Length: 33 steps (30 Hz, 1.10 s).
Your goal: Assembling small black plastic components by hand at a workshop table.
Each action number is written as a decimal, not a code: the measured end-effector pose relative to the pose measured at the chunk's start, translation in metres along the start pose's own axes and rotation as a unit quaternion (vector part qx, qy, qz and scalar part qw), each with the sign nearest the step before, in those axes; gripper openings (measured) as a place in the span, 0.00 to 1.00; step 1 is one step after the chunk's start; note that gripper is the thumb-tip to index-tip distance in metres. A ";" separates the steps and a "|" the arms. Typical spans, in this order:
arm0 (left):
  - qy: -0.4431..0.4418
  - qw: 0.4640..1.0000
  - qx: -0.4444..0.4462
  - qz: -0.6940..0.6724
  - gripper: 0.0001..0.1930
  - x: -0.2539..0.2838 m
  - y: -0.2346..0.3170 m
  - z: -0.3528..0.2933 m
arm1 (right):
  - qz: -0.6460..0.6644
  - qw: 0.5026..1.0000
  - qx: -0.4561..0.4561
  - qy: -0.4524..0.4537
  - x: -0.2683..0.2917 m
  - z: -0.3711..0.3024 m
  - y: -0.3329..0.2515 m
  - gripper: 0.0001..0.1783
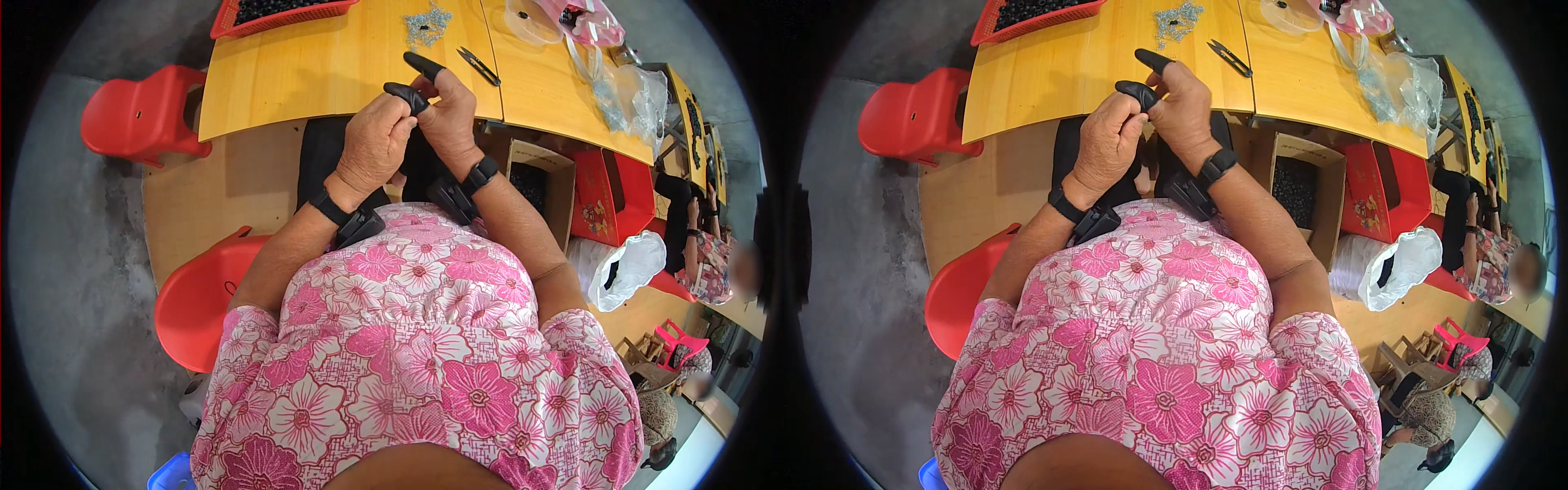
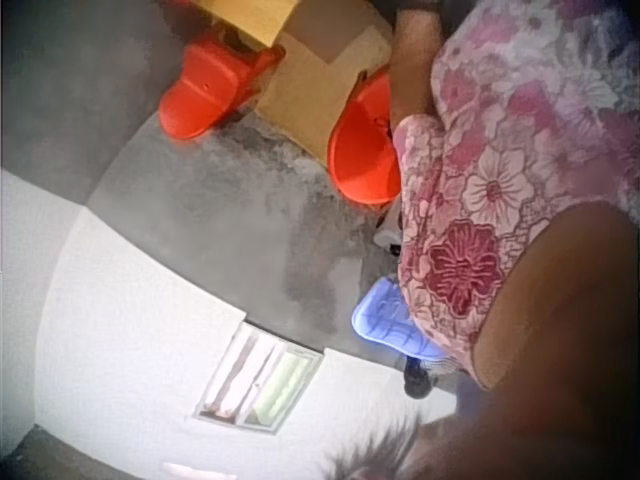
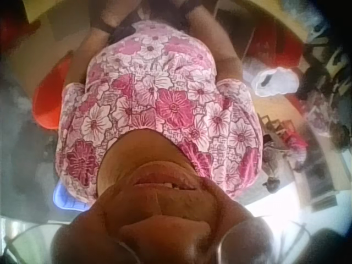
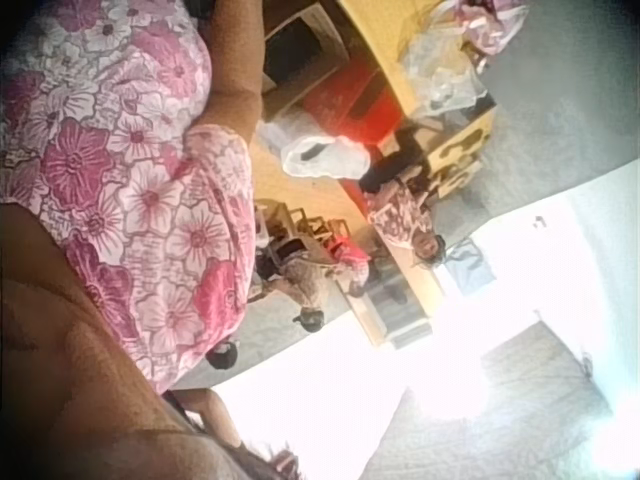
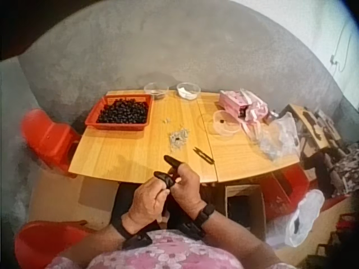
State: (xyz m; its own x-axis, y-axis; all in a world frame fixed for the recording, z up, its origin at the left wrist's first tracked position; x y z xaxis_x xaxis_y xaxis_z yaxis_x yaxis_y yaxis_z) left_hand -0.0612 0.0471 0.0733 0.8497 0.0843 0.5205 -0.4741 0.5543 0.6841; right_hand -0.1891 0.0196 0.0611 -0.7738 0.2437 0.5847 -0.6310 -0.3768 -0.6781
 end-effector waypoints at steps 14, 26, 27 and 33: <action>-0.071 0.887 0.288 -0.353 0.09 -0.027 -0.049 -0.012 | 0.519 0.802 -0.268 -0.127 -0.048 -0.014 0.020 0.25; -0.107 0.919 0.240 -0.295 0.06 -0.016 -0.058 0.001 | 0.409 0.893 -0.168 -0.083 -0.040 0.017 0.019 0.20; -0.101 0.932 0.211 -0.276 0.07 -0.014 -0.058 0.005 | 0.376 0.913 -0.128 -0.098 -0.040 0.022 0.022 0.19; -0.134 0.938 0.193 -0.255 0.08 -0.024 -0.074 0.027 | 0.457 0.862 -0.189 -0.115 -0.046 0.035 0.035 0.16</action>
State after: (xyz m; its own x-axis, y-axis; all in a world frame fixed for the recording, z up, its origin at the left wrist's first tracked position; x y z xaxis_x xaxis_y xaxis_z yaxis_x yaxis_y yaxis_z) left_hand -0.0527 -0.0184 0.0235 0.9247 -0.3500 0.1500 -0.1146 0.1200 0.9861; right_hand -0.1730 -0.0361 0.0261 -0.9531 -0.2010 -0.2262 0.2289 0.0104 -0.9734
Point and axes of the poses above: each hand's wrist, its own z-axis towards the middle knuckle, its own x-axis out of the back of the hand, y = z × x, the point moved 4 cm from there along z, towards the middle knuckle, and after that the axes turned 4 degrees about z, right-handed, at the moved point
